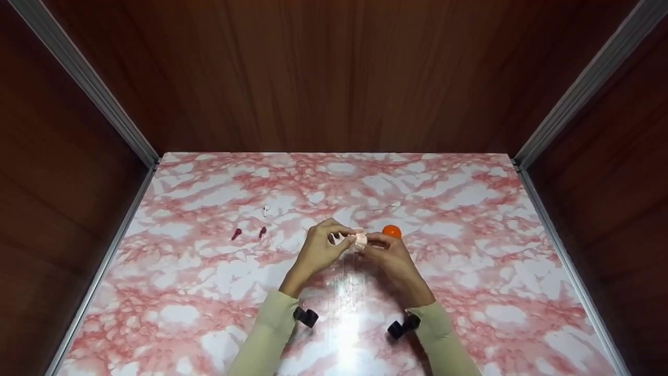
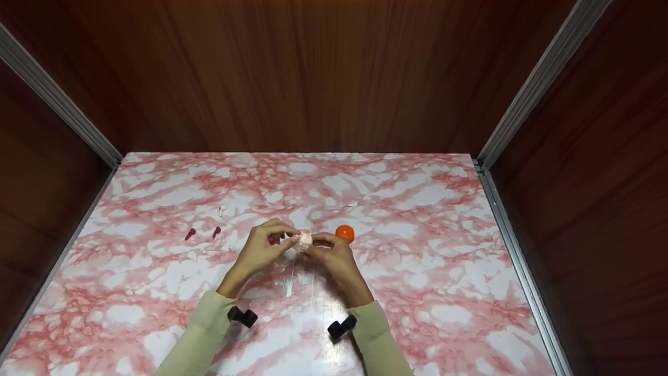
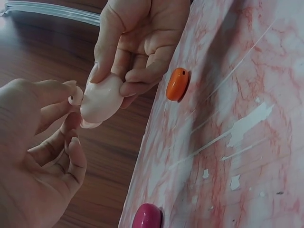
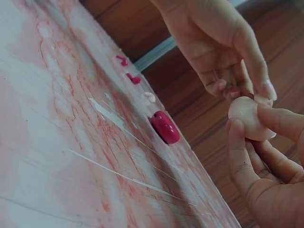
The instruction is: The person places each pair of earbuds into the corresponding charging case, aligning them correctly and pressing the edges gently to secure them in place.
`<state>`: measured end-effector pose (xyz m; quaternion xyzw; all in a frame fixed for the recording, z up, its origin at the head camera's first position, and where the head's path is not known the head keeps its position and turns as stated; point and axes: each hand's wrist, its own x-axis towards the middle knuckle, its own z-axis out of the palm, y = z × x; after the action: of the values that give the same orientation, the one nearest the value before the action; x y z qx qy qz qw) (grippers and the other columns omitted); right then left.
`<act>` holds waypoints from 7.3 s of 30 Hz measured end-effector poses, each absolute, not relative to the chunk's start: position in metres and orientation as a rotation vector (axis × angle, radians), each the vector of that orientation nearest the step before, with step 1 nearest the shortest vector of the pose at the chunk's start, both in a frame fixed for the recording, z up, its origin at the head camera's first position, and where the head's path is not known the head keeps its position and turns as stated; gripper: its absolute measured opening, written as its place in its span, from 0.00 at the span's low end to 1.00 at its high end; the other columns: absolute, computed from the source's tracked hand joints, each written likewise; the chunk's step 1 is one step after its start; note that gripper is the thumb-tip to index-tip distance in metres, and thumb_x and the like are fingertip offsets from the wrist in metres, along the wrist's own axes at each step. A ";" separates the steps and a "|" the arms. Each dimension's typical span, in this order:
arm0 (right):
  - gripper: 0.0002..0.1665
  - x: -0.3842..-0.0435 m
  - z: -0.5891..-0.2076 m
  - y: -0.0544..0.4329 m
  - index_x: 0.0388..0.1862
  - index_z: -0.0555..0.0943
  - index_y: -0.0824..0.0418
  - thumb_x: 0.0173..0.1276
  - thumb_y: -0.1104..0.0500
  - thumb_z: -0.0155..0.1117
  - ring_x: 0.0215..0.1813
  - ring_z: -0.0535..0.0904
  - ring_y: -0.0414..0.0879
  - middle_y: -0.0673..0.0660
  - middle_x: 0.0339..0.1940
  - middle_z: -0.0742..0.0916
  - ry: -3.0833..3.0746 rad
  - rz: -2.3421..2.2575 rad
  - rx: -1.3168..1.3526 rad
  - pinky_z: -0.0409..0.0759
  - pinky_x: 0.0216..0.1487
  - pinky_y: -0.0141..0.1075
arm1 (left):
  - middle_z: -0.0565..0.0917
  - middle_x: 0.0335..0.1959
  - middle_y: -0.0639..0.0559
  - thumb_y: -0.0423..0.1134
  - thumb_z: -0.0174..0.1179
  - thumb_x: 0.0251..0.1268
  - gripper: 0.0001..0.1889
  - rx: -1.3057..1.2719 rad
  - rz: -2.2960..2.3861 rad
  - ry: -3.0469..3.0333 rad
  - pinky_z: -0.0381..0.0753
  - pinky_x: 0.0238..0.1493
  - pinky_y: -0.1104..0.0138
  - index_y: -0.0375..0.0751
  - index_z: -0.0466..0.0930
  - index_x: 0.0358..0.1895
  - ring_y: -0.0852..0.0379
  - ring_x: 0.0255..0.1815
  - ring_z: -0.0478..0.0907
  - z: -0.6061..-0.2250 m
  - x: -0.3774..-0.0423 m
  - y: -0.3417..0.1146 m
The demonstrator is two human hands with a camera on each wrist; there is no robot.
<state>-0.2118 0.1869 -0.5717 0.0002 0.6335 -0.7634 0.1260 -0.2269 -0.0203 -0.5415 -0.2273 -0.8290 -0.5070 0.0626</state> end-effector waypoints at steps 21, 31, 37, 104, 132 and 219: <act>0.25 -0.211 -0.572 0.186 0.61 0.81 0.74 0.68 0.66 0.74 0.44 0.91 0.50 0.62 0.49 0.91 1.861 -2.201 0.022 0.89 0.56 0.44 | 0.92 0.39 0.49 0.35 0.68 0.72 0.07 -0.627 -1.579 -2.517 0.80 0.39 0.73 0.43 0.94 0.47 0.64 0.35 0.81 -0.547 -0.228 -0.030; 0.23 -0.214 -0.573 0.188 0.61 0.80 0.77 0.70 0.67 0.71 0.45 0.91 0.52 0.57 0.47 0.90 1.854 -2.195 -0.021 0.90 0.53 0.42 | 0.92 0.40 0.48 0.35 0.67 0.72 0.08 -0.638 -1.601 -2.514 0.86 0.42 0.64 0.42 0.93 0.48 0.59 0.37 0.85 -0.549 -0.228 -0.030; 0.25 -0.215 -0.573 0.189 0.63 0.78 0.79 0.72 0.67 0.70 0.45 0.91 0.51 0.55 0.46 0.90 1.816 -2.203 -0.042 0.90 0.51 0.39 | 0.93 0.43 0.48 0.38 0.68 0.73 0.08 -0.575 -1.626 -2.513 0.87 0.44 0.66 0.41 0.92 0.48 0.57 0.39 0.87 -0.549 -0.230 -0.034; 0.28 -0.213 -0.570 0.198 0.61 0.82 0.72 0.69 0.56 0.76 0.56 0.88 0.54 0.62 0.55 0.89 1.774 -2.215 -0.007 0.87 0.62 0.45 | 0.86 0.43 0.40 0.39 0.64 0.76 0.13 0.121 -1.282 -2.930 0.83 0.28 0.59 0.34 0.84 0.54 0.49 0.25 0.87 -0.568 -0.323 -0.182; 0.23 -0.213 -0.568 0.198 0.62 0.77 0.80 0.74 0.68 0.67 0.47 0.90 0.47 0.58 0.49 0.90 1.695 -2.294 -0.063 0.89 0.53 0.36 | 0.89 0.45 0.36 0.36 0.62 0.75 0.12 -0.097 -1.105 -2.883 0.85 0.54 0.49 0.30 0.86 0.52 0.42 0.46 0.87 -0.559 -0.327 -0.183; 0.20 -0.211 -0.562 0.186 0.59 0.81 0.76 0.70 0.69 0.70 0.44 0.91 0.48 0.57 0.45 0.92 1.718 -2.287 -0.074 0.90 0.55 0.45 | 0.92 0.35 0.49 0.42 0.70 0.70 0.11 -0.877 -1.135 -2.544 0.83 0.41 0.63 0.39 0.93 0.48 0.52 0.37 0.83 -0.516 -0.230 -0.008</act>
<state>-0.2105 0.1863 -0.5619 -0.0257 0.5945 -0.7915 0.1395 -0.2304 -0.0082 -0.5165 -0.2985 -0.8658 -0.3862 0.1106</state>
